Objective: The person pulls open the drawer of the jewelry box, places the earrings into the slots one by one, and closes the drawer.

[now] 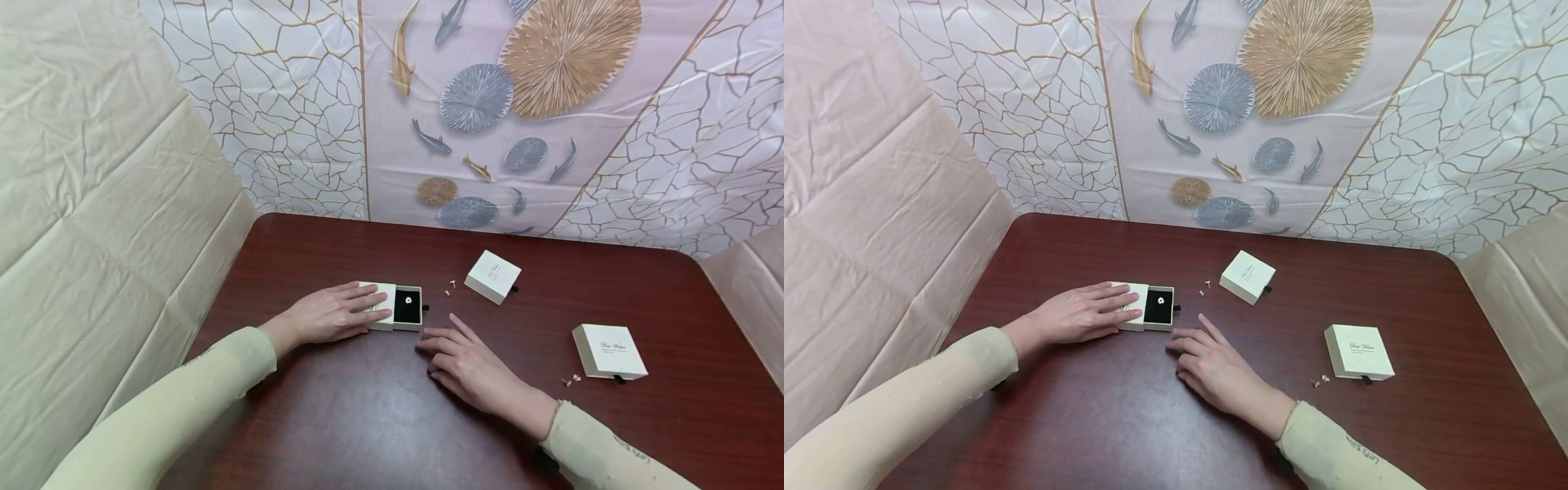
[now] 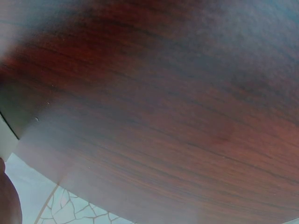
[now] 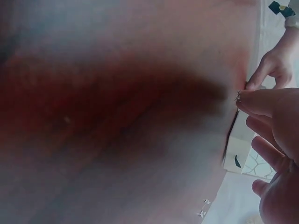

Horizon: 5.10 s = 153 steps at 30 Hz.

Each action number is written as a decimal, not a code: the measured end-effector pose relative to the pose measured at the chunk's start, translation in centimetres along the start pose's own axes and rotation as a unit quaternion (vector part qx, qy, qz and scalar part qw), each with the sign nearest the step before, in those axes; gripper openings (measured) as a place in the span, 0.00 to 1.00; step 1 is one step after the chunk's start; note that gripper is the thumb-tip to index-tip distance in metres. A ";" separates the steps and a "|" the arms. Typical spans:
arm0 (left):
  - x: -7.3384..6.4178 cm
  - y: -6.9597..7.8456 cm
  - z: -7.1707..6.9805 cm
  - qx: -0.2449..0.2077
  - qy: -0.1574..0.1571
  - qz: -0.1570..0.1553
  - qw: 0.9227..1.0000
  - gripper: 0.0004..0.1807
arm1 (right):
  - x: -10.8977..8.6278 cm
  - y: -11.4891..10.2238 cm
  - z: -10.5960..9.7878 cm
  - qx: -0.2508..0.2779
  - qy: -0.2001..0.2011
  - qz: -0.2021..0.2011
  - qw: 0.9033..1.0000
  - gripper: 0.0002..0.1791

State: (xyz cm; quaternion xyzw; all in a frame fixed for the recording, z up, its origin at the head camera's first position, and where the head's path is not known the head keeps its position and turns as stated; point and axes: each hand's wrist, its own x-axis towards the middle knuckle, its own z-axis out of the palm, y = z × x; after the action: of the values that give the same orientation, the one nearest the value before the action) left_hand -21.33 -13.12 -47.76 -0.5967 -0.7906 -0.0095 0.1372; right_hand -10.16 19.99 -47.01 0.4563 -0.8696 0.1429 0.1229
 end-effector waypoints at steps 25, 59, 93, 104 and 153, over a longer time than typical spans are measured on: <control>0.1 0.0 0.2 0.006 0.015 0.008 1.000 0.30 | 4.4 2.3 -2.1 0.108 0.015 0.096 0.989 0.05; 0.1 0.0 0.1 0.004 0.002 0.006 1.000 0.30 | 8.4 5.4 0.5 0.073 -0.046 0.107 0.991 0.08; 0.0 -0.1 0.2 -0.003 0.005 0.003 1.000 0.30 | 9.2 5.5 0.5 0.006 -0.049 0.114 0.992 0.11; -0.2 -0.2 0.3 -0.004 0.006 0.004 1.000 0.30 | 9.5 5.7 0.4 -0.014 -0.039 0.106 0.993 0.10; 0.0 -0.1 -0.1 0.000 -0.002 0.003 1.000 0.29 | 6.2 7.1 -0.7 0.022 -0.026 0.134 0.990 0.06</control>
State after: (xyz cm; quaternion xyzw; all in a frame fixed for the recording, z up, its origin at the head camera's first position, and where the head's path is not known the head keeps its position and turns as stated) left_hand -21.44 -13.17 -47.65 -0.5992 -0.7889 -0.0080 0.1360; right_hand -19.45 19.42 -45.24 0.3419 -0.9225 0.1649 0.0701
